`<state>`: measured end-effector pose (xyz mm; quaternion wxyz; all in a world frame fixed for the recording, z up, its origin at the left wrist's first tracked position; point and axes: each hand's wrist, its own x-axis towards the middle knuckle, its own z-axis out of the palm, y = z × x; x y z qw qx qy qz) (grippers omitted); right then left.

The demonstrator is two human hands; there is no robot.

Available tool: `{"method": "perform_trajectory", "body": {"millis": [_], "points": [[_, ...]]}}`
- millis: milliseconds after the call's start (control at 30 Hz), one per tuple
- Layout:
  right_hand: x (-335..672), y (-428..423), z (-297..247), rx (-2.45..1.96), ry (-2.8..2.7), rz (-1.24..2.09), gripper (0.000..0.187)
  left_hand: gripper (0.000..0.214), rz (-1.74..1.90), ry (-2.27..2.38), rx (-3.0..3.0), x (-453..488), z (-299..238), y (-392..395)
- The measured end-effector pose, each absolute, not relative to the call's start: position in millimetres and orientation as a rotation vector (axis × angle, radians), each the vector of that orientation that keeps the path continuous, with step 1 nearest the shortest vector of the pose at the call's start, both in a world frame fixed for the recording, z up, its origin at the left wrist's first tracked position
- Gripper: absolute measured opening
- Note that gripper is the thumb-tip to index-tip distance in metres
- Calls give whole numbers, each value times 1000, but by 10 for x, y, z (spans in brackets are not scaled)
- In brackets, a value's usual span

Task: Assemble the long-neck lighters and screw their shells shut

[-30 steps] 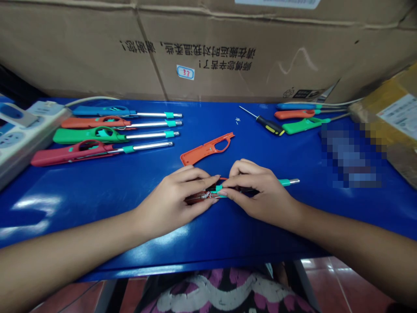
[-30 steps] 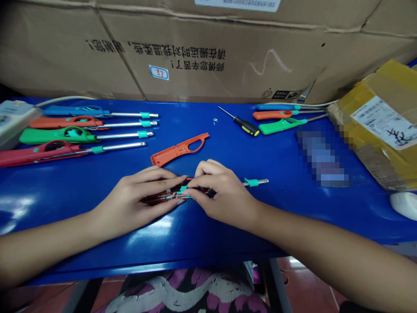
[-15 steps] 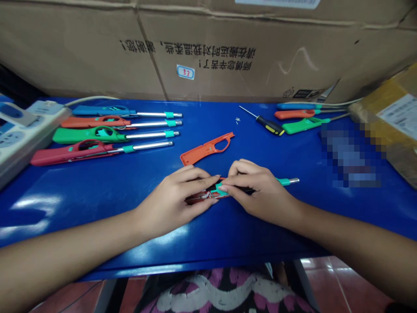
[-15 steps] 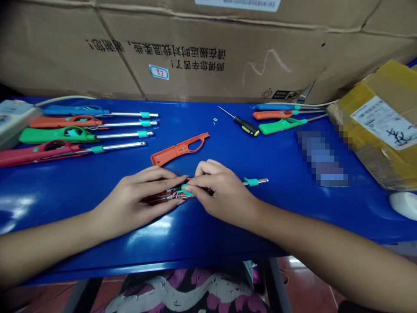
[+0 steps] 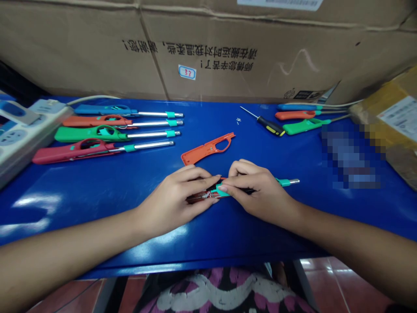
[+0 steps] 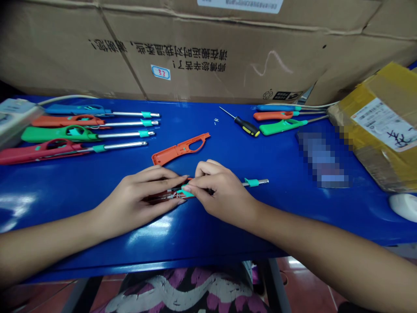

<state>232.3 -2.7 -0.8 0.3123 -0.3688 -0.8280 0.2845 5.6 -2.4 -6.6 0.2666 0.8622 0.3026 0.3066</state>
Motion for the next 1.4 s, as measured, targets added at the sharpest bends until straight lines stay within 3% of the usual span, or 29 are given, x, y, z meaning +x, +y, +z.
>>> {"method": "perform_trajectory", "body": {"millis": [367, 700, 1400], "points": [[2323, -22, 13, -912, -2119, 813, 20, 40, 840, 837, 2290, 51, -57, -23], [2329, -30, 18, -960, -2154, 830, 16, 7, 766, 937, 2223, 63, 52, -44], [2367, -12, 25, -992, -2125, 878, 14, 7, 977, 793, 2256, 48, 11, -6]]}}
